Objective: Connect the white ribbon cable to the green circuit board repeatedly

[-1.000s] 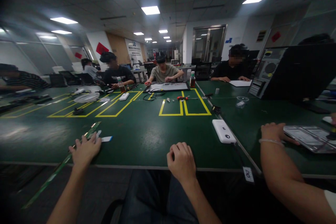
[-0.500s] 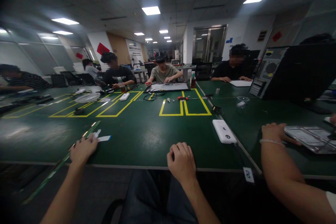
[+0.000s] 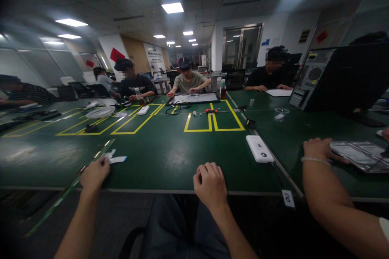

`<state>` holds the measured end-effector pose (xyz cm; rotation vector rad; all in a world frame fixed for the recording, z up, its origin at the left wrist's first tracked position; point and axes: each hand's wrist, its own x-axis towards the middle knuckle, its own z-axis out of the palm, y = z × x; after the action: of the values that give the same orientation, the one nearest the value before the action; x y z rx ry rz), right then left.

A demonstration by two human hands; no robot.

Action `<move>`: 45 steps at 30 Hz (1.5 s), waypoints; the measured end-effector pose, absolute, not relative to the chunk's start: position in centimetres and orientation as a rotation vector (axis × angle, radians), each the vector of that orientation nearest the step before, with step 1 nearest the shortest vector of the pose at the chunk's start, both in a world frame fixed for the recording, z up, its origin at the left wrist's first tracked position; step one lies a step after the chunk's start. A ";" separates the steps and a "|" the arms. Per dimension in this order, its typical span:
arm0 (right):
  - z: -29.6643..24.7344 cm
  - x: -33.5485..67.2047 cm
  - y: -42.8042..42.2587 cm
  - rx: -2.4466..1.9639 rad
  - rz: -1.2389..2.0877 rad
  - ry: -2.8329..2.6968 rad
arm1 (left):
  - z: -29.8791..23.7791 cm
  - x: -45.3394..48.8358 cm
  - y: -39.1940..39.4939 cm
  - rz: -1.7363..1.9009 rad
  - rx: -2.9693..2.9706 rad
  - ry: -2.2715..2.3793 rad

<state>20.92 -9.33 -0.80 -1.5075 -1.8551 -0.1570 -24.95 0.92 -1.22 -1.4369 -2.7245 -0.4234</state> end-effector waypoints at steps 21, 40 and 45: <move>-1.0 20.9 -9.4 -1.522 -0.191 -1.852 | -0.4 -21.6 -0.1 -0.286 -1.700 -2.300; -0.4 20.7 -9.6 -1.514 -0.108 -1.890 | -1.1 -2.7 -5.1 -0.610 -2.843 -1.403; -0.5 21.0 -9.9 -1.368 -0.084 -2.019 | 0.4 -1.5 -5.7 -0.513 -3.144 -1.118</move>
<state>20.98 -9.87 -0.47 -1.3681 -2.0193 -0.0841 -1.55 -5.74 0.45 -3.1437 -1.1182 -0.5126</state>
